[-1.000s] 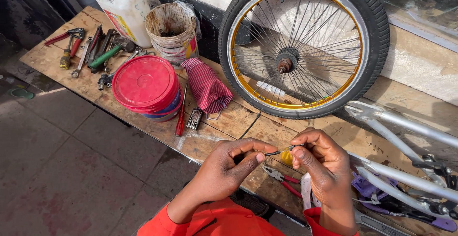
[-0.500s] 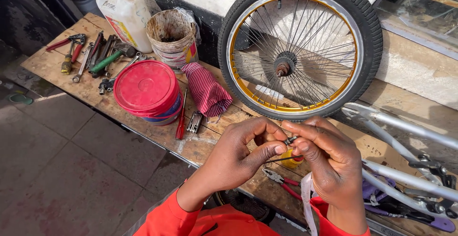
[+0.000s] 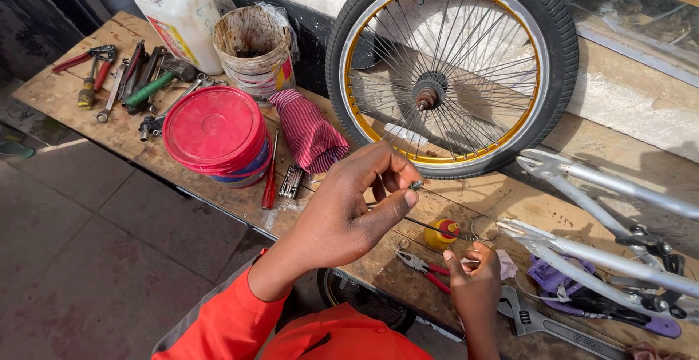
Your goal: Lubricating a bicycle brake cable by applying oil to the inner wire and sliding it through the housing.
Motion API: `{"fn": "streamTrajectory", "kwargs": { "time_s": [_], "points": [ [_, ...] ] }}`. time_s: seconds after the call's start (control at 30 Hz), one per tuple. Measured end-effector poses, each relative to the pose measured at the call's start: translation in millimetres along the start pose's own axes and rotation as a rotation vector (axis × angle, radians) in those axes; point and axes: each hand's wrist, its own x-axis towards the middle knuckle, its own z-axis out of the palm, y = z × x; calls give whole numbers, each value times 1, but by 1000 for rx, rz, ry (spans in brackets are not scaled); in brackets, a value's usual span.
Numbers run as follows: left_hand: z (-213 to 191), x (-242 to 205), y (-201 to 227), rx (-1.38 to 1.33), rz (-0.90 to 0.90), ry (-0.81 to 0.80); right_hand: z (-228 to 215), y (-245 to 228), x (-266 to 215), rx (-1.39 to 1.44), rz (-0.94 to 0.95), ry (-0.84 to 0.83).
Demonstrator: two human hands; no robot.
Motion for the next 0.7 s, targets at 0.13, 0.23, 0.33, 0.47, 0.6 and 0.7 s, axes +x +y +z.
{"fn": "streamTrajectory", "kwargs": {
  "time_s": [0.13,0.23,0.33,0.47,0.6,0.7],
  "points": [
    [-9,9,5,0,2,-17,23,43,46,-133,-163,-9],
    [-18,12,6,59,20,5,47,73,79,-213,-212,-27],
    [-29,12,9,44,-42,36,60,73,85,-215,-317,-5],
    [-39,8,8,-144,-183,27,65,59,78,-41,-418,6],
    [-46,3,-3,-274,-251,91,43,35,50,-122,-224,-84],
    [-50,-2,-10,-423,-323,146,13,-3,12,85,-102,-99]
  ]
}}
